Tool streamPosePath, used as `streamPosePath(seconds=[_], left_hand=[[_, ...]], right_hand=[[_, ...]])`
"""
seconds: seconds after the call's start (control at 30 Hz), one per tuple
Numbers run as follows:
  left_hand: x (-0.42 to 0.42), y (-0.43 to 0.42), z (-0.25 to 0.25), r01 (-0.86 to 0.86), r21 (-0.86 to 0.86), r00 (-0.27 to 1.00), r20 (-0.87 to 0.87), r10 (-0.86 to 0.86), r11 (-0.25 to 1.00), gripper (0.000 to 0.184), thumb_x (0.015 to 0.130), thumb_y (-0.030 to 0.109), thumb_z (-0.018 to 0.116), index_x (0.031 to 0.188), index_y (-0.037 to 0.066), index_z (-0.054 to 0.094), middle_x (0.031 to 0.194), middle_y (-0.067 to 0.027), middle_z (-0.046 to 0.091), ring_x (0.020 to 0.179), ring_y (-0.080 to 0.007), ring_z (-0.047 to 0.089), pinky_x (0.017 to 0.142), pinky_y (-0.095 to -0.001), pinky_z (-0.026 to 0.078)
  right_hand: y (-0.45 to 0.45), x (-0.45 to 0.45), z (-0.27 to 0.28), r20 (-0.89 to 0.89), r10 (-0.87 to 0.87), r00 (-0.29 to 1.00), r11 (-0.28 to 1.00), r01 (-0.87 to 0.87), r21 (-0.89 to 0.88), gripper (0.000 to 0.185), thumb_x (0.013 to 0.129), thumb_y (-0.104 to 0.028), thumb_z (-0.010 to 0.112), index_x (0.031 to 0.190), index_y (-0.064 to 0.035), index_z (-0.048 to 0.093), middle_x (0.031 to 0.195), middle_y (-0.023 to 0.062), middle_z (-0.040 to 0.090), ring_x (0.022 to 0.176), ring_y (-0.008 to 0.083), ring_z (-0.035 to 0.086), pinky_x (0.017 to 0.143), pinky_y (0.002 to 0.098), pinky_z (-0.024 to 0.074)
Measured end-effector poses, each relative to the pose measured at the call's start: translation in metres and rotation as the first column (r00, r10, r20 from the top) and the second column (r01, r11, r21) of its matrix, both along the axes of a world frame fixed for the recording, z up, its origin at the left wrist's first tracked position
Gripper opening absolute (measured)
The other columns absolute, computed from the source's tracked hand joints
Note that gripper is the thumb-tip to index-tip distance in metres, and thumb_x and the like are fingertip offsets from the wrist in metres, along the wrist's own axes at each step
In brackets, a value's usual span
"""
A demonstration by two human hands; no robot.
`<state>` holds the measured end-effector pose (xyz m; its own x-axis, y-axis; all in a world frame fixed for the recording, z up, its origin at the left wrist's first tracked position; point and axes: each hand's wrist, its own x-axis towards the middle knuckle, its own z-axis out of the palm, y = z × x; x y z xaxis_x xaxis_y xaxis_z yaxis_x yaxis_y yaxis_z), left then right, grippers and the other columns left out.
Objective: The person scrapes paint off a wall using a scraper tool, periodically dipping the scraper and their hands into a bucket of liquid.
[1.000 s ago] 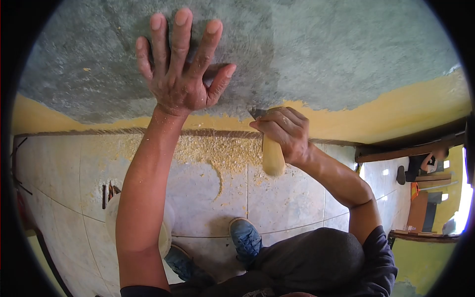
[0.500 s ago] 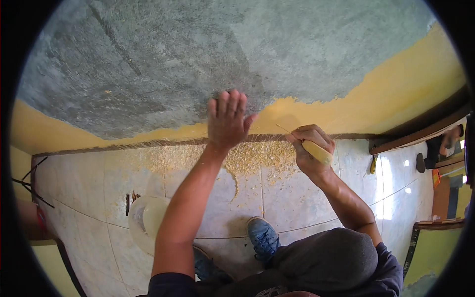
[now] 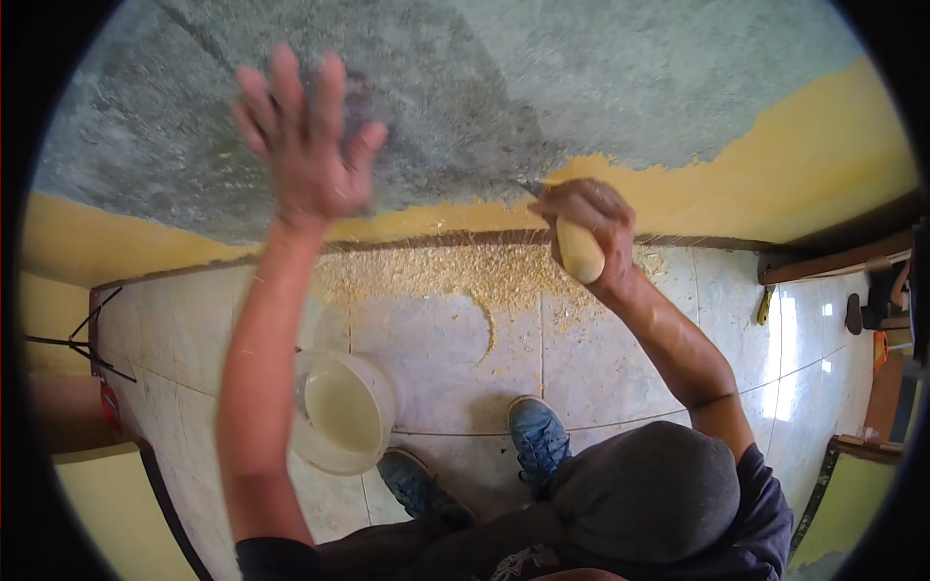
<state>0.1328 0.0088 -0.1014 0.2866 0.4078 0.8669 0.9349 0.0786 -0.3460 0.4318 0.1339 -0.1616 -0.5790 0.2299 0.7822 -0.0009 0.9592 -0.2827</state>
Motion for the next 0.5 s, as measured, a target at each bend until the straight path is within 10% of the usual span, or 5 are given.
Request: streamPosePath(seconds=[0.13, 0.2, 0.5], left_hand=[[-0.041, -0.002, 0.070, -0.018, -0.064, 0.995, -0.100, 0.011, 0.998, 0.083, 0.101, 0.057, 0.049, 0.165, 0.016, 0.014, 0.172, -0.0119, 0.006, 0.157, -0.0400, -0.006, 0.123, -0.0573, -0.007], [-0.065, -0.006, 0.067, -0.299, 0.212, 0.791, -0.490, 0.366, 0.930, 0.065, 0.105, 0.053, 0.040, 0.154, 0.010, 0.046, 0.161, -0.0223, 0.037, 0.151, -0.0444, 0.028, 0.122, -0.0575, 0.015], [-0.067, 0.008, 0.075, -0.150, 0.284, 0.782, -0.553, 0.290, 0.947, 0.059, 0.105, 0.047, 0.042, 0.148, 0.009, 0.054, 0.159, -0.0212, 0.041, 0.151, -0.0411, 0.032, 0.122, -0.0522, 0.018]], right_hand=[[-0.003, -0.027, -0.050, -0.053, 0.023, 0.998, 0.999, -0.021, 0.036, 0.014, 0.074, -0.010, 0.074, 0.088, -0.0127, 0.074, 0.089, 0.0048, 0.073, 0.081, 0.0208, 0.071, 0.065, 0.0358, 0.0540], [-0.005, -0.029, -0.057, -0.031, 0.033, 0.999, 0.998, -0.032, 0.057, 0.014, 0.074, -0.011, 0.074, 0.088, -0.0121, 0.074, 0.089, 0.0050, 0.073, 0.081, 0.0203, 0.071, 0.065, 0.0358, 0.0539], [-0.007, -0.044, -0.080, 0.096, 0.100, 0.990, 0.986, -0.112, 0.125, 0.019, 0.073, -0.013, 0.072, 0.091, -0.0068, 0.071, 0.090, 0.0075, 0.072, 0.078, 0.0243, 0.070, 0.067, 0.0354, 0.0511]])
